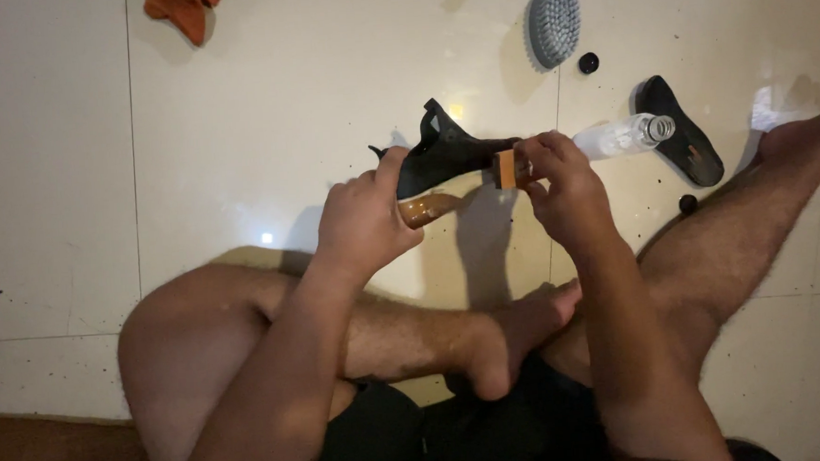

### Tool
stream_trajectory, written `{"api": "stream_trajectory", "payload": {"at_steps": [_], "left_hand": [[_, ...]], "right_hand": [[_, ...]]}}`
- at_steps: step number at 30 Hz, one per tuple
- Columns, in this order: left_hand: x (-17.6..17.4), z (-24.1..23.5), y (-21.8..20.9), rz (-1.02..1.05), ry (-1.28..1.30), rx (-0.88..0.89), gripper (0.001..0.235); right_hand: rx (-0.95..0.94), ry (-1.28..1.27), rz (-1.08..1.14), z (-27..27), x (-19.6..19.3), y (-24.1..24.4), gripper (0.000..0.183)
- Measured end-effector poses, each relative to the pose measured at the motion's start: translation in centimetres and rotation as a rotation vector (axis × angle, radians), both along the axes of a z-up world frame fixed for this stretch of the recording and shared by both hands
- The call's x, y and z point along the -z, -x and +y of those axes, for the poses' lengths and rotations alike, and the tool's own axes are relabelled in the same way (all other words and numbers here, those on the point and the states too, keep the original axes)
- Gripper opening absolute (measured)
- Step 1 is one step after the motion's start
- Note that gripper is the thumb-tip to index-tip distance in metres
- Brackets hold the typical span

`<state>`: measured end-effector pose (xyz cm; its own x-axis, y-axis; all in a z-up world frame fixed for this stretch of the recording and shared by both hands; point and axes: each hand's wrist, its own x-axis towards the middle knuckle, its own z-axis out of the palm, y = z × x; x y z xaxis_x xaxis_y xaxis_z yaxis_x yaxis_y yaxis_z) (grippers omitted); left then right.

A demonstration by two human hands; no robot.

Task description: The person sits on the floor and scrubs the sole of a black sneaker using a brush and cleaning solution. They apply liquid to the brush and repeatedly scrub the shoe's sole, focusing on the white and orange sections.

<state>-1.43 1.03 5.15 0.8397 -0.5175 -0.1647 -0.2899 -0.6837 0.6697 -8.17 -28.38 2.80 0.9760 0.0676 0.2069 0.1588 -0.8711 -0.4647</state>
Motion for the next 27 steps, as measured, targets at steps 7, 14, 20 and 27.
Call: {"api": "stream_trajectory", "payload": {"at_steps": [7,14,20,27], "left_hand": [[-0.3,-0.2,-0.2,0.006,-0.069,0.048,0.083],[0.1,0.0,-0.5,0.009,-0.062,0.019,0.078],[-0.8,-0.5,-0.8,0.035,-0.017,-0.006,0.076],[0.3,-0.2,-1.1,-0.002,-0.104,0.044,0.077]], "right_hand": [[-0.074,-0.049,0.088,8.9,-3.7,0.6,0.044],[-0.148,-0.246,0.058,2.0,-1.3,-1.0,0.034],[-0.024,-0.193,0.013,-1.3,3.2,0.2,0.016],[-0.073,0.039,0.048,8.4,-3.7,0.3,0.056]]}}
